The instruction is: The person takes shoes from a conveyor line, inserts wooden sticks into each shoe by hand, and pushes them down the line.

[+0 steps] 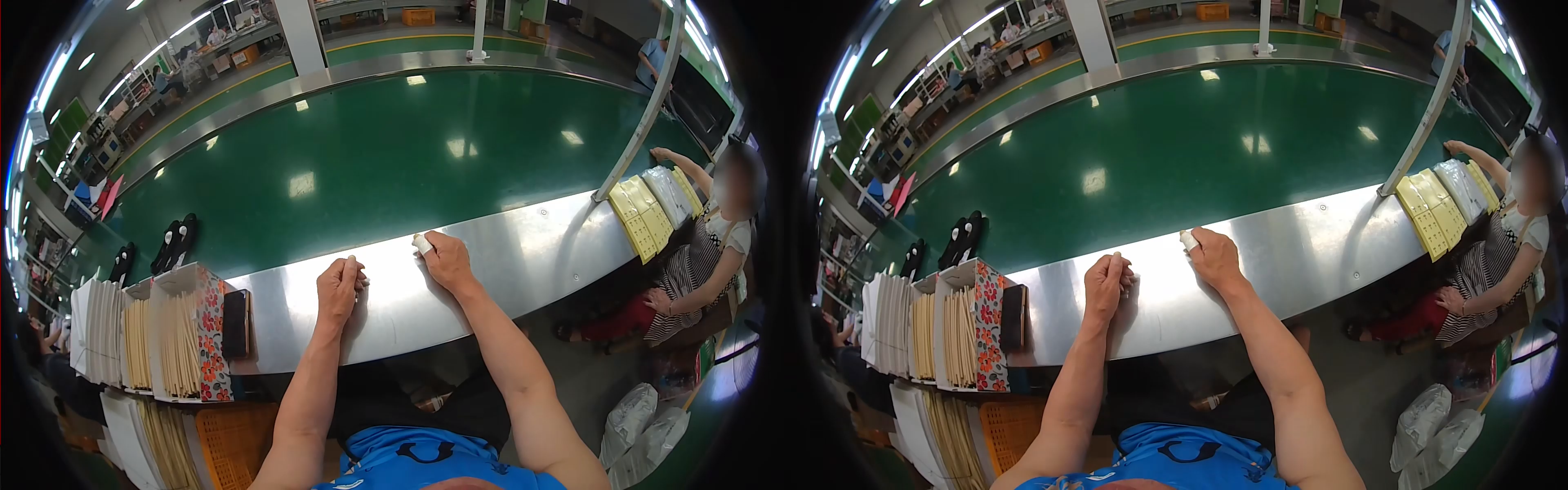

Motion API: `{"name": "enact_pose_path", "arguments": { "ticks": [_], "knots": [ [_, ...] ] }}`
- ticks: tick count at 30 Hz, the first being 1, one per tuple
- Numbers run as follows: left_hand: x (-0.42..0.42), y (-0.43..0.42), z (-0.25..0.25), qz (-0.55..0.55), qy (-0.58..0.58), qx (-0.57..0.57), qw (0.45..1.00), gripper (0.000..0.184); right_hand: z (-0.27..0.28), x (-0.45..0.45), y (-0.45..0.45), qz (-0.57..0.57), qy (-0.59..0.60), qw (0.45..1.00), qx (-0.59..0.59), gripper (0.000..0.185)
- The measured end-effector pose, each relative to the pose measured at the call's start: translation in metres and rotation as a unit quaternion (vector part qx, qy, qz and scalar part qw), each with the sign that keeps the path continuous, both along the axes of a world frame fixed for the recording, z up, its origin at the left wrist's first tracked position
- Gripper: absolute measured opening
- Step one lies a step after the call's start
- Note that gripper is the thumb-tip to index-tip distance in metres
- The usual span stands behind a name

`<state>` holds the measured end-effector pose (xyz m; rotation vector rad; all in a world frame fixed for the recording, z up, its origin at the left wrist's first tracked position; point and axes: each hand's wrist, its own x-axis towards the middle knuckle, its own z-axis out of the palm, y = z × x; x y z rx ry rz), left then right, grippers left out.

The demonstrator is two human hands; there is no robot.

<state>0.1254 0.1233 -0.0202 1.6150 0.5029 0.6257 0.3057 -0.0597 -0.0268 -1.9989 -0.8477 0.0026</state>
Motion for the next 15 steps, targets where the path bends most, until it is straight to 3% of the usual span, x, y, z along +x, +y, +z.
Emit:
{"name": "enact_pose_path", "arguments": {
  "ticks": [15],
  "knots": [
    [0.0, 0.0001, -0.0004, -0.003, -0.008, -0.002, 1.0, 0.038, -0.0028, 0.0011, 0.0003, 0.002, -0.012, 1.0, 0.01, 0.037]
  ]
}}
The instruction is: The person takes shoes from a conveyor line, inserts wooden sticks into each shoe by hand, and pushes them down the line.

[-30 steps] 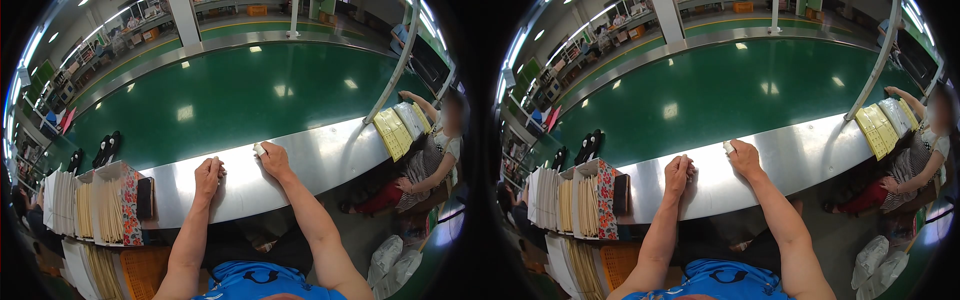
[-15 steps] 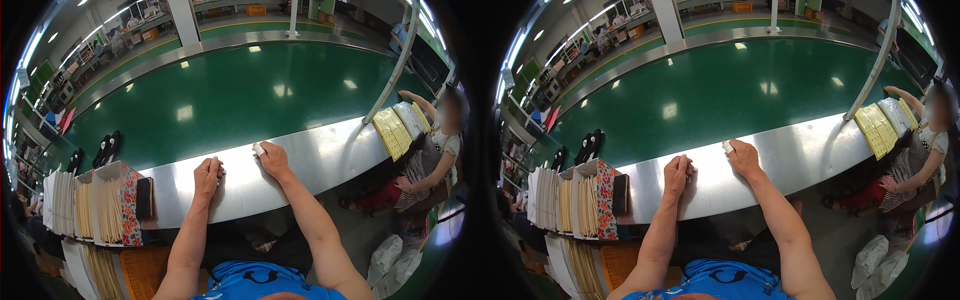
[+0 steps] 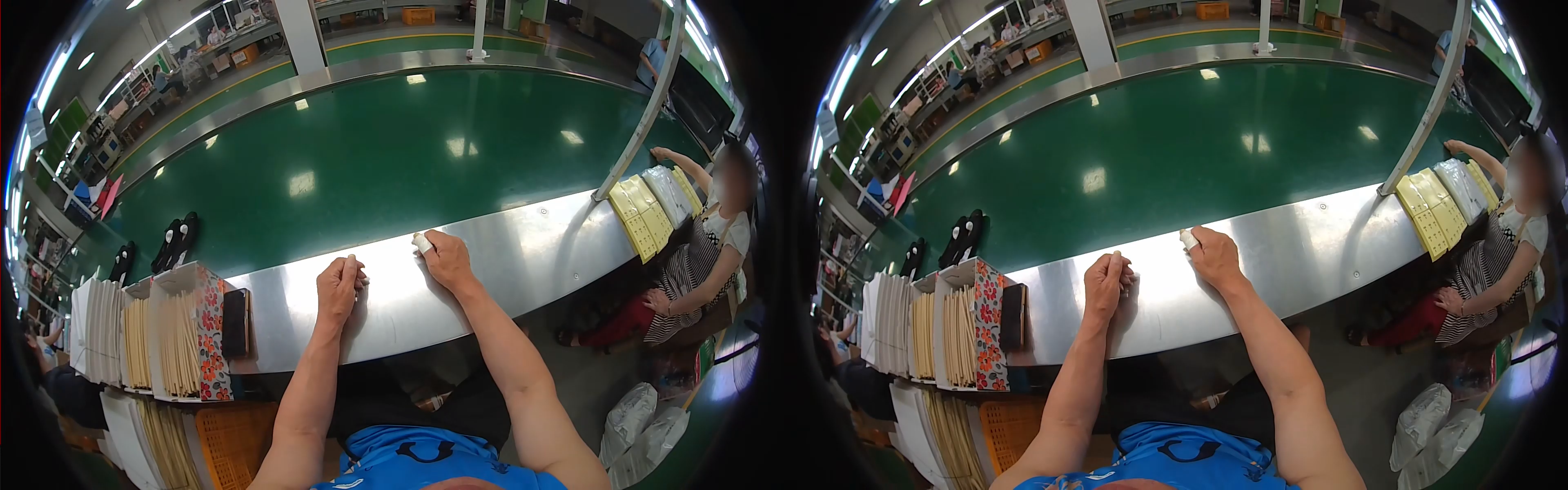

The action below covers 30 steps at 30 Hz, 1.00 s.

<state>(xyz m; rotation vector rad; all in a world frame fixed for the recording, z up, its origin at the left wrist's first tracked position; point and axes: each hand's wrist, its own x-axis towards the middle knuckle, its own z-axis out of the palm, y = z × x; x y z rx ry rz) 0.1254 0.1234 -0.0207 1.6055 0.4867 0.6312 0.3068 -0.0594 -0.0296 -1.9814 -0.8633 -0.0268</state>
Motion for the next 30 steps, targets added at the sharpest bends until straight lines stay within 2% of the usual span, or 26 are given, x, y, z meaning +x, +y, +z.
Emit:
{"name": "enact_pose_path", "arguments": {
  "ticks": [30],
  "knots": [
    [0.0004, 0.0009, -0.0007, 0.001, 0.001, -0.001, 1.0, 0.039, 0.0028, -0.0015, 0.0, 0.003, 0.008, 1.0, 0.005, 0.036]
  ]
}}
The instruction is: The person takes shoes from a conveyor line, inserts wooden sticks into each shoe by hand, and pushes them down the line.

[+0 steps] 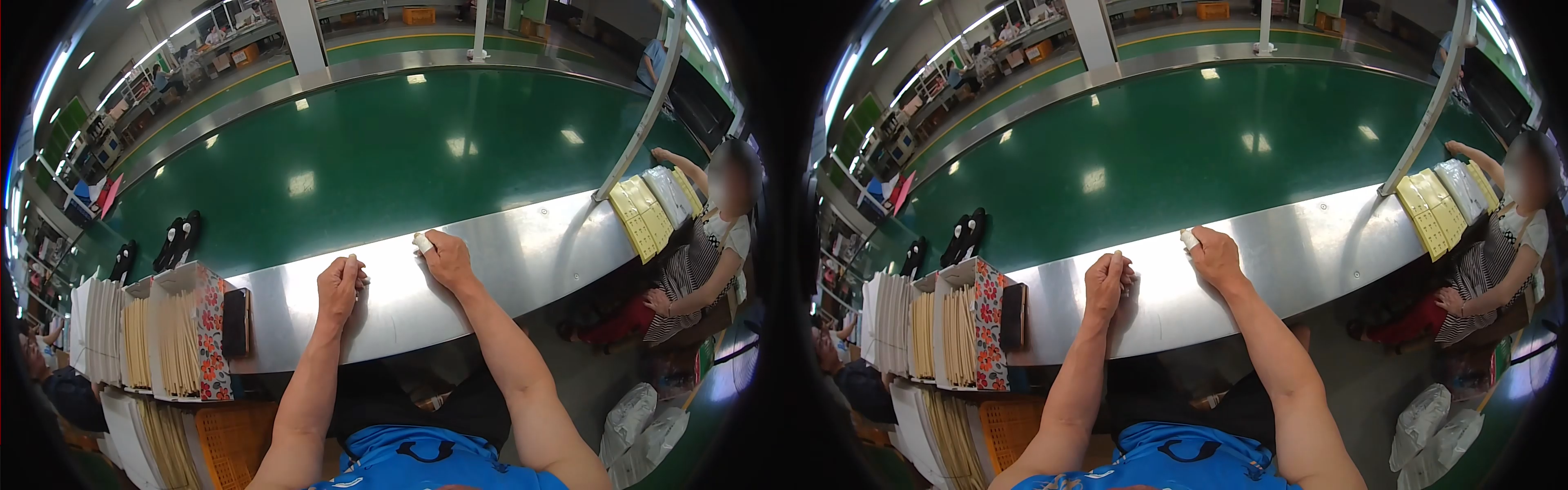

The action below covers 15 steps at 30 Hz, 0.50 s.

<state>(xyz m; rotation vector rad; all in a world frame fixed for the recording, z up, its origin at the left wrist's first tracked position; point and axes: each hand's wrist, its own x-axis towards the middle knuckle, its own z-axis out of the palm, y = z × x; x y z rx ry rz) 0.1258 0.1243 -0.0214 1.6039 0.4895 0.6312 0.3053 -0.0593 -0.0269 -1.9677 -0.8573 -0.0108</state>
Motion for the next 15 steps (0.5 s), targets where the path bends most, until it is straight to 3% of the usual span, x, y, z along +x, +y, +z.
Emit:
{"name": "enact_pose_path", "arguments": {
  "ticks": [15],
  "knots": [
    [-0.0014, -0.0015, 0.0033, 0.001, 0.015, -0.002, 1.0, 0.037, 0.0008, -0.0002, -0.0005, -0.004, 0.013, 1.0, -0.001, 0.034]
  ]
}}
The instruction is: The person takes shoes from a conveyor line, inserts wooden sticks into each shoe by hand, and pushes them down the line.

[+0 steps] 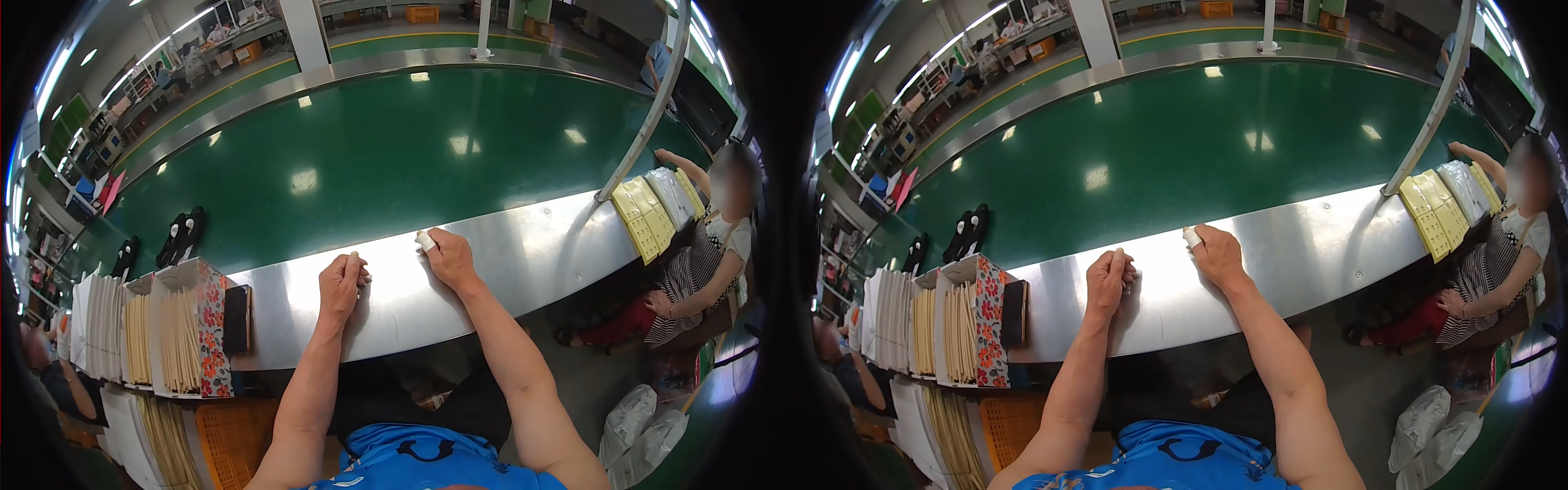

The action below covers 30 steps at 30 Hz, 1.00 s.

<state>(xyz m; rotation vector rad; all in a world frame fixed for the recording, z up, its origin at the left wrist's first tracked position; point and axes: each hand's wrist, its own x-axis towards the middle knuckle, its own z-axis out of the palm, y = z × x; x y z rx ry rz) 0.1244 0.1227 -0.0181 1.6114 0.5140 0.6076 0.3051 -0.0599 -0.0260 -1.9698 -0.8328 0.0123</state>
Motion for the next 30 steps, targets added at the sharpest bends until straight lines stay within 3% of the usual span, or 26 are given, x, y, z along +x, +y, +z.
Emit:
{"name": "enact_pose_path", "arguments": {
  "ticks": [30],
  "knots": [
    [0.001, -0.001, 0.001, 0.002, -0.005, 0.0, 1.0, 0.038, 0.001, -0.002, 0.002, -0.003, -0.008, 0.999, 0.032, 0.037]
  ]
}}
